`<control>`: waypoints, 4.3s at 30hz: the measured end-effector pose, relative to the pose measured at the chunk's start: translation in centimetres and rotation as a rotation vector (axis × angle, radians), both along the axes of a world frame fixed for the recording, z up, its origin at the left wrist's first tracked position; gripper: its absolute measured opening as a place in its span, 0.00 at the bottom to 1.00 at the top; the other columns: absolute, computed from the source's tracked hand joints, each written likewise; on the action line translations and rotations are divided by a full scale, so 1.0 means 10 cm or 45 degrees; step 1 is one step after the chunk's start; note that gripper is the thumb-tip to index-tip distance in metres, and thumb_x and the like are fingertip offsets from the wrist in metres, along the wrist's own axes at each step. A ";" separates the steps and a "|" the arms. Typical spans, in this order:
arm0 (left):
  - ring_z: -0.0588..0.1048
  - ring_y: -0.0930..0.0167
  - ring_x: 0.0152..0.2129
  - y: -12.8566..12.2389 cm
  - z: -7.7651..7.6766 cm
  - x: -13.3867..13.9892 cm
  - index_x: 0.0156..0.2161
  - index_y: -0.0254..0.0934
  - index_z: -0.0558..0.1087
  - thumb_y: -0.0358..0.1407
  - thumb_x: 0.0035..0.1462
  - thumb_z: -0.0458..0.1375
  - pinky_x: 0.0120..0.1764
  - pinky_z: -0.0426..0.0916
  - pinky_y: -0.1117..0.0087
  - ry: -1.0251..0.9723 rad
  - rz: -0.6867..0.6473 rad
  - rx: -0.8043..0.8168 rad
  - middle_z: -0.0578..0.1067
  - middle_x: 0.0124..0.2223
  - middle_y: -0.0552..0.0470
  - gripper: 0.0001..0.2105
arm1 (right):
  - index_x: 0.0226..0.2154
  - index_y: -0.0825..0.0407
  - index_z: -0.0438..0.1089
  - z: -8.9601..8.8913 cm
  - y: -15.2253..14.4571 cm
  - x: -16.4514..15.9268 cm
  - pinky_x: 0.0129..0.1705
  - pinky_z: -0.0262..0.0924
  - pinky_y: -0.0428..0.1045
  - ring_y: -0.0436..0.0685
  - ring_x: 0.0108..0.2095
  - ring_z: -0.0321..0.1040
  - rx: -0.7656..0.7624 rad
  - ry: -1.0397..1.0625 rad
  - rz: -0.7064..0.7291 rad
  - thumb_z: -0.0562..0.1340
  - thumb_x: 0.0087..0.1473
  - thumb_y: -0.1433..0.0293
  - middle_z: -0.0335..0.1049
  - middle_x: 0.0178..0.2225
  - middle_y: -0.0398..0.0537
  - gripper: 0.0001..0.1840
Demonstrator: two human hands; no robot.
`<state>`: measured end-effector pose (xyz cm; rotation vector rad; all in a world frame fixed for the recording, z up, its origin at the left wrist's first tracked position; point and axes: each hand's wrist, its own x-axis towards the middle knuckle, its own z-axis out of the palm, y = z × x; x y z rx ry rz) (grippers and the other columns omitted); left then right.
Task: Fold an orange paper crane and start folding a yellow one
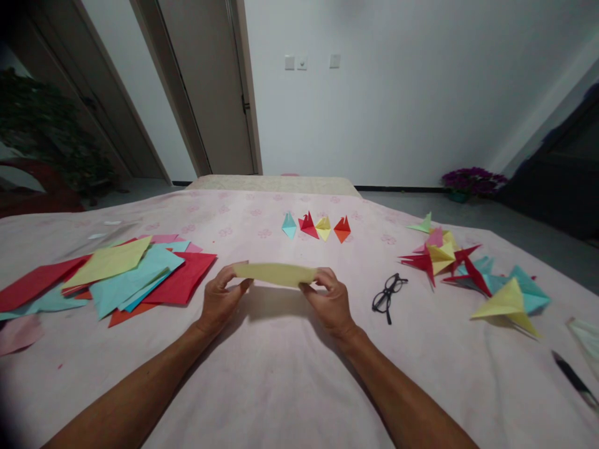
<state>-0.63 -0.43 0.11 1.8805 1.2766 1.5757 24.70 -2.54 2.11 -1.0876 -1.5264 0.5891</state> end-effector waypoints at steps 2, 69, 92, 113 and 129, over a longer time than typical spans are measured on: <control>0.73 0.63 0.48 0.02 0.02 -0.06 0.37 0.41 0.77 0.33 0.57 0.61 0.52 0.67 0.56 0.126 -0.082 0.155 0.80 0.41 0.50 0.03 | 0.28 0.45 0.76 0.00 0.02 0.08 0.47 0.63 0.58 0.61 0.40 0.70 0.250 -0.248 0.033 0.65 0.52 0.70 0.77 0.32 0.45 0.04; 0.57 0.63 0.65 -0.16 -0.01 0.26 0.66 0.40 0.58 0.36 0.66 0.50 0.64 0.55 0.54 1.051 -0.637 0.041 0.61 0.67 0.44 0.24 | 0.65 0.54 0.54 -0.31 0.04 -0.06 0.66 0.49 0.62 0.59 0.66 0.51 0.199 -1.229 0.261 0.52 0.63 0.71 0.56 0.65 0.56 0.28; 0.52 0.54 0.66 0.06 -0.18 0.11 0.67 0.40 0.55 0.46 0.67 0.44 0.62 0.50 0.46 1.281 -0.122 -0.143 0.55 0.69 0.40 0.26 | 0.62 0.60 0.59 -0.40 0.11 0.11 0.65 0.45 0.65 0.67 0.66 0.48 -0.181 -1.179 -0.196 0.51 0.64 0.57 0.53 0.65 0.65 0.32; 0.72 0.64 0.45 -0.13 0.15 0.20 0.40 0.44 0.76 0.38 0.64 0.54 0.53 0.62 0.57 0.740 -0.176 0.344 0.79 0.38 0.50 0.08 | 0.39 0.44 0.72 -0.04 -0.12 -0.01 0.61 0.54 0.63 0.60 0.52 0.68 0.529 -0.849 0.115 0.59 0.53 0.76 0.78 0.39 0.43 0.13; 0.76 0.64 0.43 0.04 -0.02 0.02 0.36 0.40 0.74 0.32 0.59 0.56 0.51 0.66 0.58 0.374 -0.344 0.301 0.79 0.37 0.49 0.04 | 0.40 0.46 0.73 -0.01 0.01 0.23 0.52 0.62 0.58 0.59 0.49 0.70 0.772 -0.762 0.121 0.61 0.50 0.76 0.78 0.42 0.44 0.14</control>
